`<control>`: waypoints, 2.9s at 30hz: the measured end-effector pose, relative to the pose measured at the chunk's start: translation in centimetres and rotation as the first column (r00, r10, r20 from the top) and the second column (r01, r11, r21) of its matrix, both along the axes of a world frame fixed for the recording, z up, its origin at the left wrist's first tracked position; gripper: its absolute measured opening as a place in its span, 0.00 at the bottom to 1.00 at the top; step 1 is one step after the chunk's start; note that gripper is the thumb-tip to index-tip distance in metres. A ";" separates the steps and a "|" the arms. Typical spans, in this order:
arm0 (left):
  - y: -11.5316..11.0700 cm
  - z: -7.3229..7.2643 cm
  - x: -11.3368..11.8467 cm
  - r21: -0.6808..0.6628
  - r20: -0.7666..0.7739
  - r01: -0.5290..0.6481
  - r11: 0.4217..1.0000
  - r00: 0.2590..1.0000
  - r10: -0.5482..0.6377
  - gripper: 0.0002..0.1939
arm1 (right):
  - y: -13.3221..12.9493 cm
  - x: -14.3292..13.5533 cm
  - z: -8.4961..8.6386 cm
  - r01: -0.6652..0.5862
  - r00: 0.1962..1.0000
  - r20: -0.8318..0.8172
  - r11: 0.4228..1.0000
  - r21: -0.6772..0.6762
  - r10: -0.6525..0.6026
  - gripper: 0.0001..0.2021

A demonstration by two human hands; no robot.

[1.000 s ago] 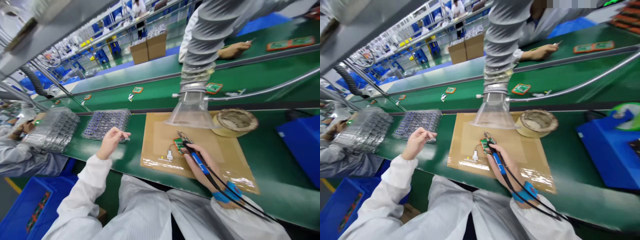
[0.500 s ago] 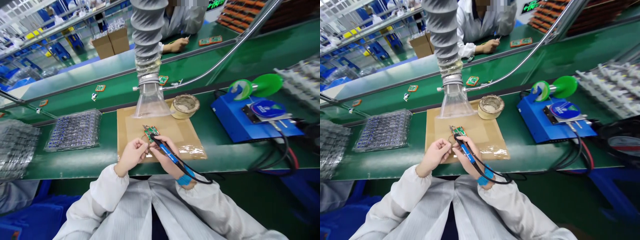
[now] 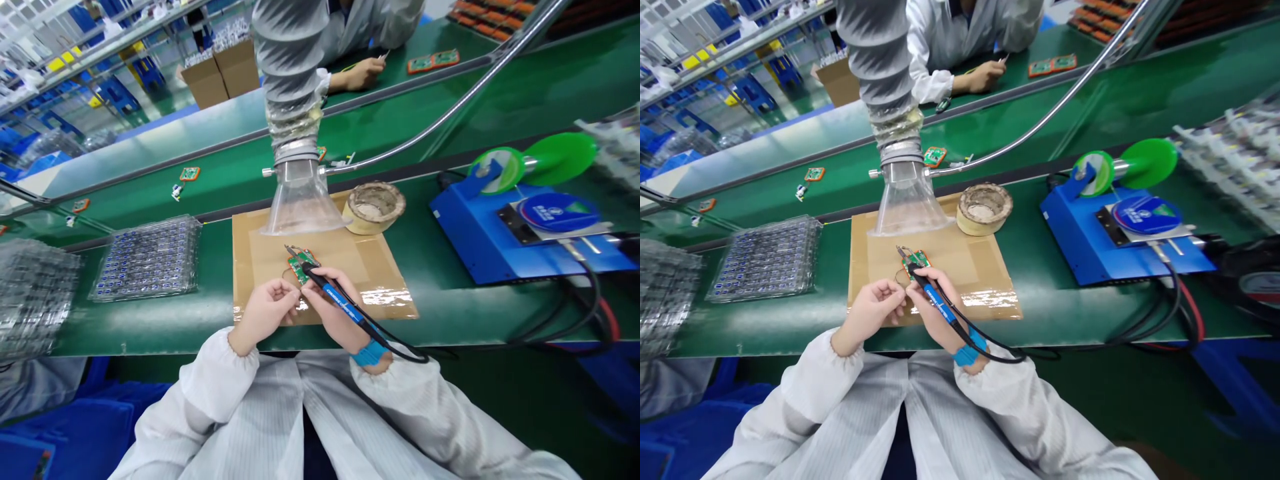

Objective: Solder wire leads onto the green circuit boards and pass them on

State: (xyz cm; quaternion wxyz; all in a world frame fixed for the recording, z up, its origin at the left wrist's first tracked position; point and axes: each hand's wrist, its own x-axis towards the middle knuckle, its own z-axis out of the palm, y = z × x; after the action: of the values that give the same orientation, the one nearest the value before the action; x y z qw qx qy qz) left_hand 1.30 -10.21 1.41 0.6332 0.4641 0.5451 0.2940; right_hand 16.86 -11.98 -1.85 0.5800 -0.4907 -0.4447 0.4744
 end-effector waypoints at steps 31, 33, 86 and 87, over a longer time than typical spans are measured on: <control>5.8 -2.3 -0.7 0.371 -0.686 0.311 0.875 0.727 0.032 0.10 | 0.1 5.0 -2.3 0.104 0.921 0.356 0.981 0.162 -0.157 0.03; 5.8 -2.3 -0.7 0.370 -0.688 0.315 0.874 0.725 0.030 0.10 | 0.1 4.8 -2.3 0.068 0.917 0.379 0.984 0.166 -0.127 0.04; 5.5 -1.3 -0.2 0.294 -0.712 0.326 0.898 0.702 -0.022 0.10 | 0.7 4.7 -1.3 -0.030 0.877 0.470 0.965 0.259 -0.099 0.05; 5.5 -1.3 -0.2 0.291 -0.711 0.324 0.900 0.703 -0.023 0.10 | 0.6 4.8 -1.3 -0.025 0.882 0.460 0.964 0.264 -0.103 0.05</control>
State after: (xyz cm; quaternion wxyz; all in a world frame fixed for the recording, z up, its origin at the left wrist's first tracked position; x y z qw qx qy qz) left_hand 1.10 -4.66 0.14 0.3018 0.7077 0.6233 0.1404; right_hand 21.63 -11.35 -3.11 0.5242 -0.5186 -0.6208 0.2662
